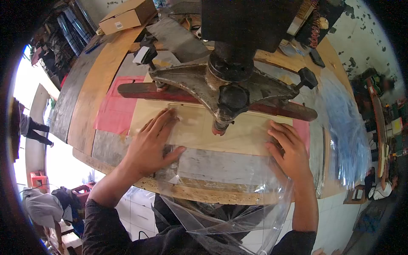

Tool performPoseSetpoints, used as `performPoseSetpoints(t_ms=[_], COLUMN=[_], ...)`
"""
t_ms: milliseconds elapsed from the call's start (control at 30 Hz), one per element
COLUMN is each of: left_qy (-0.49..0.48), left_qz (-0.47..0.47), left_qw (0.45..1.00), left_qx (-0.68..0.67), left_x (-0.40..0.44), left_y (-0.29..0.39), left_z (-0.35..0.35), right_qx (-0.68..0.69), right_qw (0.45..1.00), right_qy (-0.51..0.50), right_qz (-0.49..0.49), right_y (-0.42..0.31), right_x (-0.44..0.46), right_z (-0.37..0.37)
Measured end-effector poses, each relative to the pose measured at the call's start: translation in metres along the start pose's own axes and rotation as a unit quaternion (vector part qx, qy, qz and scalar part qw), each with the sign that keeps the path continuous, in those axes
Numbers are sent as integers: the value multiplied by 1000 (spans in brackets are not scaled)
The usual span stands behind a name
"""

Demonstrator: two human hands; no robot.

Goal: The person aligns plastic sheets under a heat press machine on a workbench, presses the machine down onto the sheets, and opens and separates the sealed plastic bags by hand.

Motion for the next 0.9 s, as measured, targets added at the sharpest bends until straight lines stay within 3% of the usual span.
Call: performPoseSetpoints(t_ms=[333,500,900], left_qy=[9,23,-18], left_qz=[6,32,-12], left_qw=[1000,988,994], left_qx=[17,148,103], left_x=[0,0,3], left_y=[-3,-6,5], left_z=[4,20,2], right_qx=[-2,5,11], right_qw=[1000,1000,1000], right_qy=[-3,-2,-7], right_qz=[-12,-9,-5], right_y=[1,1,-2], right_x=[0,1,2], right_z=[0,1,0])
Point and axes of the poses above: each hand's wrist, its own x-axis towards the middle knuckle, its own z-axis out of the palm, y = z × x, the point moved 2 cm from there along x, towards the middle knuckle, and after that the axes turned 14 degrees about -y, right-handed, at the moved point
